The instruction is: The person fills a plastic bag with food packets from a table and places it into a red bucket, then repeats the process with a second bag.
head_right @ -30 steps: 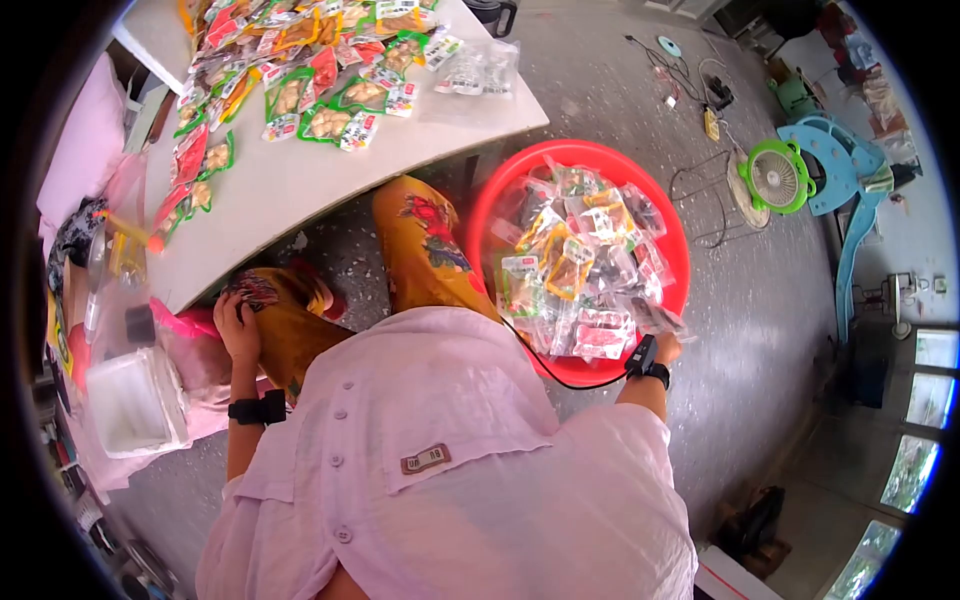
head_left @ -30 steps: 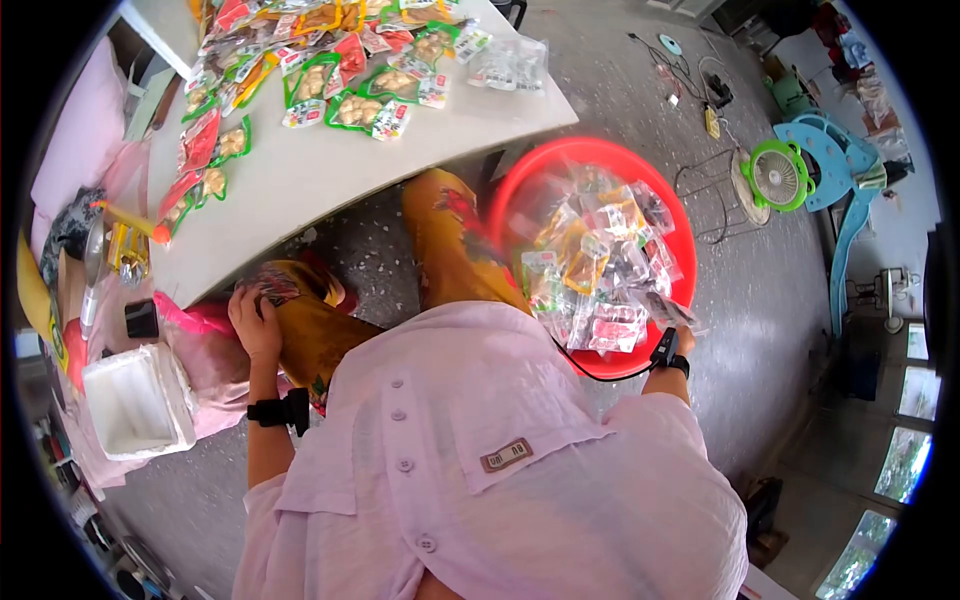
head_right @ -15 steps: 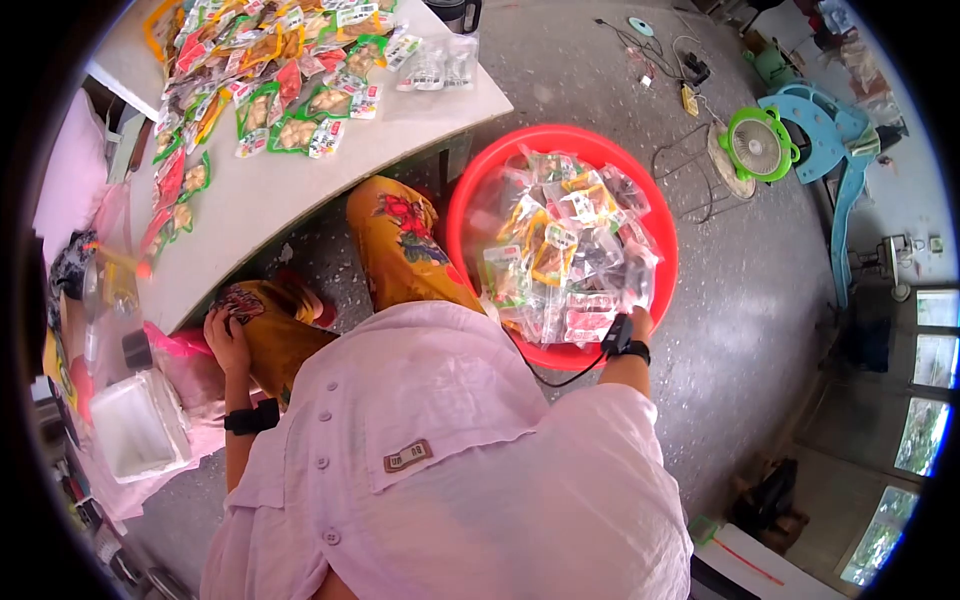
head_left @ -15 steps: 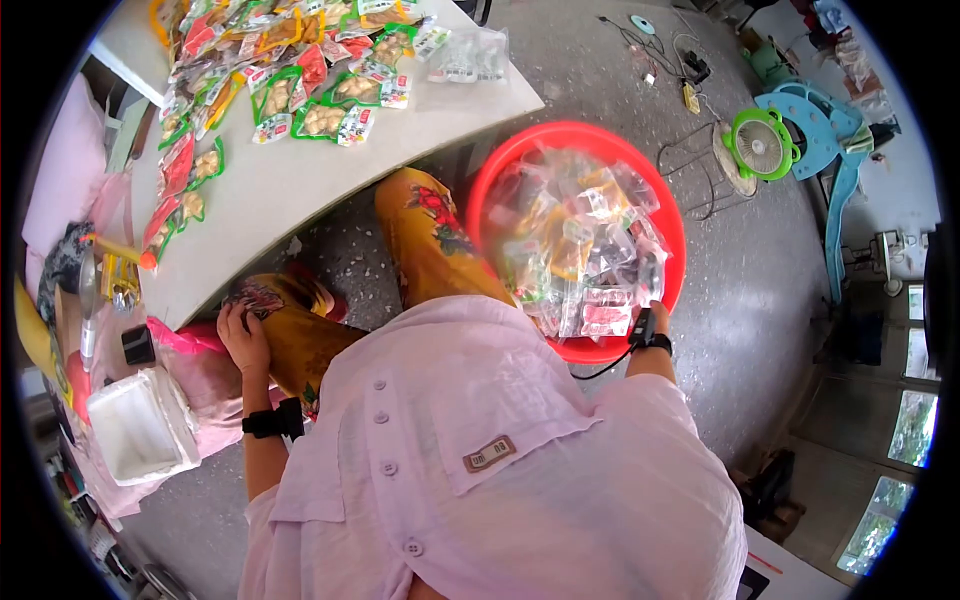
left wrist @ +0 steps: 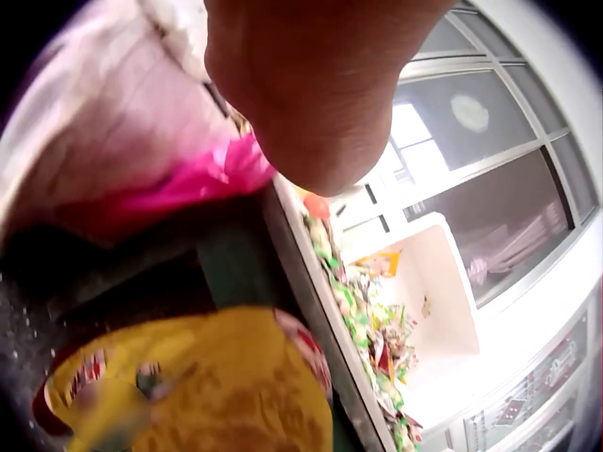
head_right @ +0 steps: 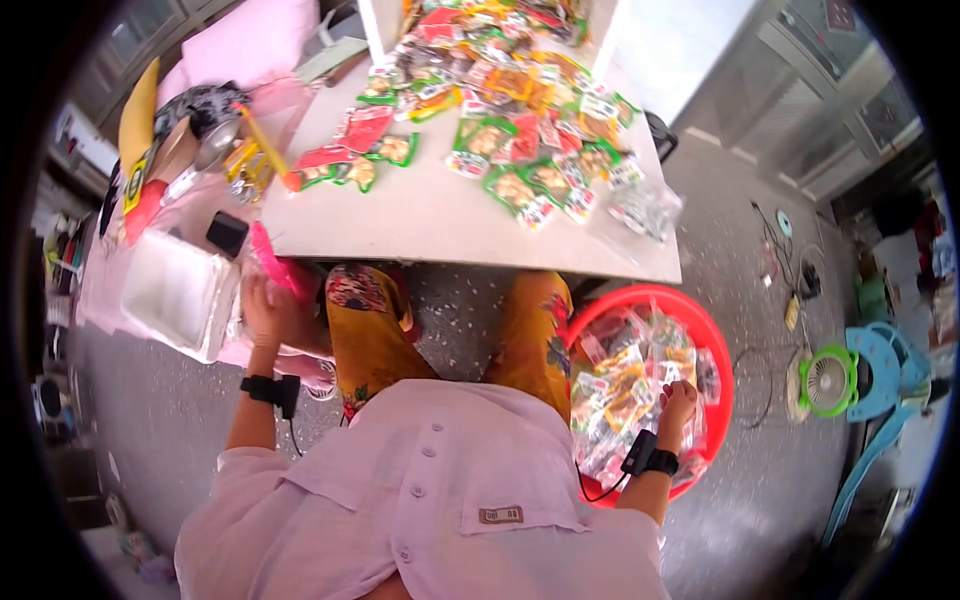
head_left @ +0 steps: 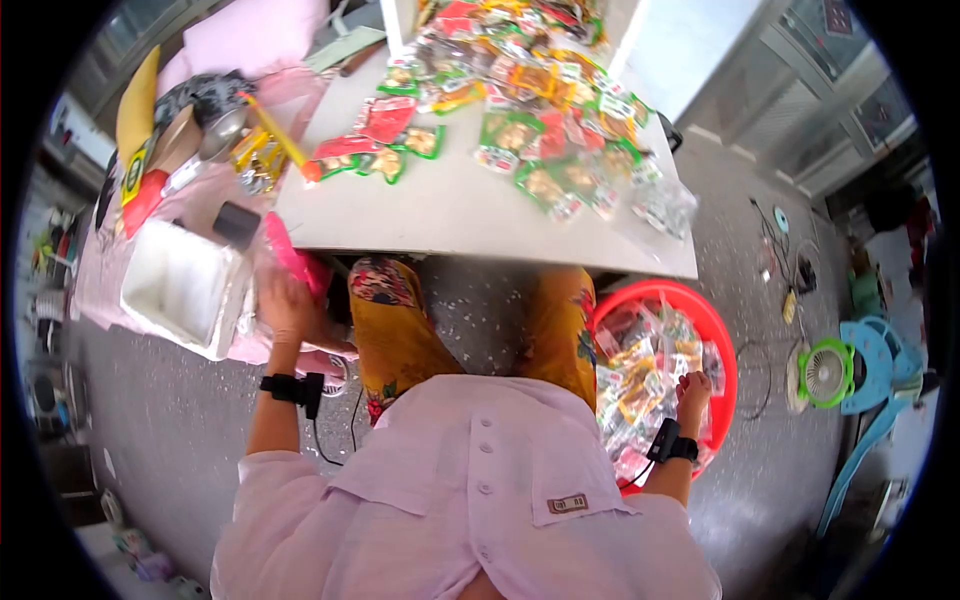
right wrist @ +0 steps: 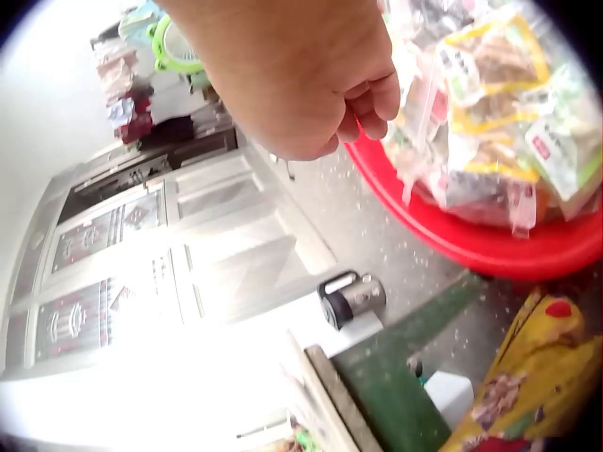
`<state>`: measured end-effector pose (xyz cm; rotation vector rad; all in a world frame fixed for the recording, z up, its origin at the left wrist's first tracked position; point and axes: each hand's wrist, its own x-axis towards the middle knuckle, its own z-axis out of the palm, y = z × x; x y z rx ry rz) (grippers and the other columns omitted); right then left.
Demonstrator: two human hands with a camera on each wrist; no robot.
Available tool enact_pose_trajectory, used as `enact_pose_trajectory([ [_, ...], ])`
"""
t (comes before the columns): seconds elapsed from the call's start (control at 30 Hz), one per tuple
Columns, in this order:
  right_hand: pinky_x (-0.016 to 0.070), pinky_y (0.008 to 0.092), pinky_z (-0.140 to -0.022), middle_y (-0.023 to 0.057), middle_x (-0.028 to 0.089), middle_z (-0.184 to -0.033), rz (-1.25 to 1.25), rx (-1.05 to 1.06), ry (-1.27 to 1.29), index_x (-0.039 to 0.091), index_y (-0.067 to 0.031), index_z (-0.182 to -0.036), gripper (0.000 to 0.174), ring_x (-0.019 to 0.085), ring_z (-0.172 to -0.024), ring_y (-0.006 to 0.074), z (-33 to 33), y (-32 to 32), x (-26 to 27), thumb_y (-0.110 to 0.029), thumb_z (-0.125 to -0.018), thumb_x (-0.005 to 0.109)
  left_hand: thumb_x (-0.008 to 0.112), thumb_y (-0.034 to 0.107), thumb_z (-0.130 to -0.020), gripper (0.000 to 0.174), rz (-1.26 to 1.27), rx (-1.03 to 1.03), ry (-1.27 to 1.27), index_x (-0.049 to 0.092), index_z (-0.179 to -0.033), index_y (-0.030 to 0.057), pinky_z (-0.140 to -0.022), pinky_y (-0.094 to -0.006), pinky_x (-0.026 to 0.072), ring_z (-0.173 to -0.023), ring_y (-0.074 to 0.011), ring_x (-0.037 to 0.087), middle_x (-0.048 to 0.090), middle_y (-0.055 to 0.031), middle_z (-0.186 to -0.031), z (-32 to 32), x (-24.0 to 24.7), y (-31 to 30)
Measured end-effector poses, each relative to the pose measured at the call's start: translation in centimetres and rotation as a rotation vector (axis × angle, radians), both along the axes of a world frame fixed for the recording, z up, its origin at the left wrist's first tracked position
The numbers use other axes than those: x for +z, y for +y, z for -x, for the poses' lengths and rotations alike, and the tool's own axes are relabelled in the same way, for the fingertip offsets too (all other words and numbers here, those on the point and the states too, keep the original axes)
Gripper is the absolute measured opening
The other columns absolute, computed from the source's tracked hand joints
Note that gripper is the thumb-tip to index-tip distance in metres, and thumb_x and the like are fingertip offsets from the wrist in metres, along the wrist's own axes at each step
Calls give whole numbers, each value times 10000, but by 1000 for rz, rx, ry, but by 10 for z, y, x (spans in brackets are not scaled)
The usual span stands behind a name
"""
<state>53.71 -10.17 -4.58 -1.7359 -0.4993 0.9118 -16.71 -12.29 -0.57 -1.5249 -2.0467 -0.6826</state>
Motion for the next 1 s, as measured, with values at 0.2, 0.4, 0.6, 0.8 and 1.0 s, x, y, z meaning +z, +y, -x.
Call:
enact_pose_trajectory([
  [0.2, 399, 197, -509, 12, 536, -727, -152, 278, -138, 516, -56, -866, 148, 524, -643, 91, 81, 72, 28, -135, -742, 497, 503, 194, -739, 405, 32, 466, 59, 437, -1109, 44, -867, -418, 326, -1038, -358, 396, 421, -219, -1117, 112, 40, -35],
  [0.4, 400, 189, -530, 11, 545, -732, -237, 508, -335, 520, -54, -863, 125, 517, -648, 76, 122, 102, 22, -121, -757, 511, 452, 223, -724, 469, 443, 582, -515, 397, -1139, 12, -849, -406, 353, -997, -378, 445, 464, -253, -1070, 211, -4, -62],
  [0.6, 452, 256, -388, 104, 525, -665, -285, 557, -128, 471, 26, -824, 96, 557, -470, 208, 166, 89, 75, -62, -790, 449, 412, 224, -760, 304, 447, 491, -380, 528, -890, -25, -753, -426, 392, -860, -393, 495, 533, -252, -884, 203, 6, -62],
  [0.8, 434, 223, -418, 76, 523, -674, -382, 569, -368, 485, 14, -851, 110, 541, -504, 148, 154, 100, 47, -67, -777, 482, 374, 186, -794, 267, 236, 415, -297, 522, -763, -34, -667, -452, 391, -742, -410, 500, 540, -243, -775, 217, -4, -66],
  [1.0, 397, 181, -549, 22, 515, -695, -257, 669, -173, 501, -5, -890, 148, 482, -647, 66, 193, 103, 89, -61, -756, 528, 399, 147, -799, 215, 44, 180, -289, 508, -772, -36, -664, -395, 391, -746, -366, 499, 530, -214, -786, 114, 79, -16],
])
